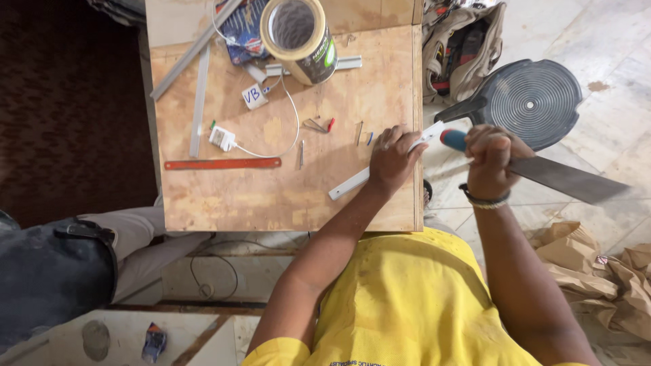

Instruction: The person uses a hammer to drive nails into a white plastic strip placed on a wooden workbench. They repeatedly pick up nails, position them on the strip, and strike them with the hammer to secure the strip to the surface.

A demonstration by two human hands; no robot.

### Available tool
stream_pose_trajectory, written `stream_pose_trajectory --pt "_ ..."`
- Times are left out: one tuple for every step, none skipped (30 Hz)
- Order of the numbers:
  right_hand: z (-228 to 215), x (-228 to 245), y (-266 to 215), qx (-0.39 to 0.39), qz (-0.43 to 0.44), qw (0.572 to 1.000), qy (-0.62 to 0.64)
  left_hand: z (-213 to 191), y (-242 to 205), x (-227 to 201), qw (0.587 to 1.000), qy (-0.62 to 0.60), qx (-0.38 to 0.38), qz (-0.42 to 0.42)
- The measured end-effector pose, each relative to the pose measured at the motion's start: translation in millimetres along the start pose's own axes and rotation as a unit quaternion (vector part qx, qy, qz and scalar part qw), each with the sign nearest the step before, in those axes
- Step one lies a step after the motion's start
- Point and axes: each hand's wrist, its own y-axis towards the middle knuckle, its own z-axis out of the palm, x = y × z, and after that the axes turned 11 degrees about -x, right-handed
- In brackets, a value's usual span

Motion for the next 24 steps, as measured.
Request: stream_pose_trajectory --pt "4.0 -1.9 0.2 -0.004 0.005 1.000 -0.003 2.3 0.1 -2.0 1.000 -0.009 -0.009 -0.005" --pt "7.7 -3.5 0.1 -0.007 0.011 1.000 -0.007 1.8 -2.0 -3.8 1.000 -0.003 -0.008 -0.002" --pt "11.2 -5.4 1.1 -0.011 0.015 1.000 -0.009 0.8 -2.5 -4.6 1.000 0.003 -0.006 0.003" --pt "12.1 -6.2 3.3 -0.021 -0.002 1.000 0.005 0.3 -2.1 -5.0 1.000 0.009 -0.004 0.008" --pt "11.2 -6.7 4.7 -0.032 -0.018 0.999 0.019 -0.3 -2.9 -4.4 1.000 0.002 0.002 0.001" --pt "10.5 -8.3 5.3 -0.043 -0.033 0.998 0.033 -0.4 -3.3 -3.4 1.000 -0.006 0.008 -0.006" --pt "10.6 -10.1 3.3 -0.043 -0.034 0.998 0.042 -0.9 -3.4 -2.4 1.000 -0.014 0.015 -0.011" --pt "9.7 -11.5 0.4 -0.043 -0.035 0.997 0.051 -0.2 -3.7 -2.6 1.000 -0.003 0.008 -0.009" --pt "9.0 -14.2 -2.0 -0.045 -0.038 0.996 0.060 1.3 -2.6 -2.8 1.000 0.007 0.002 -0.003" --pt "11.8 -22.0 -2.6 -0.039 -0.028 0.997 0.054 2.4 -1.7 -2.2 1.000 0.017 -0.005 0.003" --pt "15.6 -30.5 -4.9 -0.036 -0.015 0.998 0.044 3.0 -3.3 -1.9 1.000 0.019 0.003 -0.004" --pt "16.4 -35.5 -6.8 -0.033 -0.003 0.999 0.034 3.8 -4.1 -1.1 1.000 0.021 0.010 -0.010" --pt "12.9 -36.9 -3.0 -0.039 -0.015 0.998 0.047 4.4 -2.0 0.8 1.000 0.024 0.014 -0.014" --pt "7.0 -36.0 3.1 -0.045 -0.028 0.997 0.060 3.6 -1.5 2.1 1.000 0.017 0.013 -0.011" --pt "0.1 -33.0 7.2 -0.051 -0.041 0.995 0.069 3.9 -2.8 1.7 1.000 0.008 0.014 -0.010" --pt "-4.2 -30.0 6.9 -0.063 -0.044 0.994 0.075 3.8 -4.0 1.5 1.000 -0.002 0.014 -0.009" --pt "-9.1 -26.7 5.3 -0.073 -0.048 0.993 0.081 4.0 -4.2 1.3 1.000 -0.006 0.008 -0.002" --pt "-13.3 -25.0 3.1 -0.083 -0.052 0.991 0.086 2.8 -4.3 1.5 1.000 -0.011 0.002 0.004" --pt "-9.0 -34.4 3.6 -0.066 -0.072 0.992 0.081 2.8 -2.7 1.2 1.000 -0.014 -0.007 0.012" --pt "0.8 -49.2 4.7 -0.049 -0.091 0.992 0.076 3.8 -1.7 -0.8 1.000 -0.008 -0.007 0.009" --pt "6.2 -58.1 4.4 -0.032 -0.109 0.991 0.073 3.2 -0.9 -1.6 1.000 0.000 -0.009 0.006" --pt "3.2 -58.5 4.5 -0.037 -0.083 0.994 0.066 2.2 -0.4 -2.2 1.000 0.008 -0.010 0.003" --pt "1.3 -58.3 6.3 -0.041 -0.057 0.996 0.062 0.6 1.0 -1.1 1.000 0.007 -0.003 0.002" --pt "2.1 -57.3 7.0 -0.046 -0.031 0.997 0.058 -0.5 2.3 -0.4 1.000 0.005 0.004 0.000"
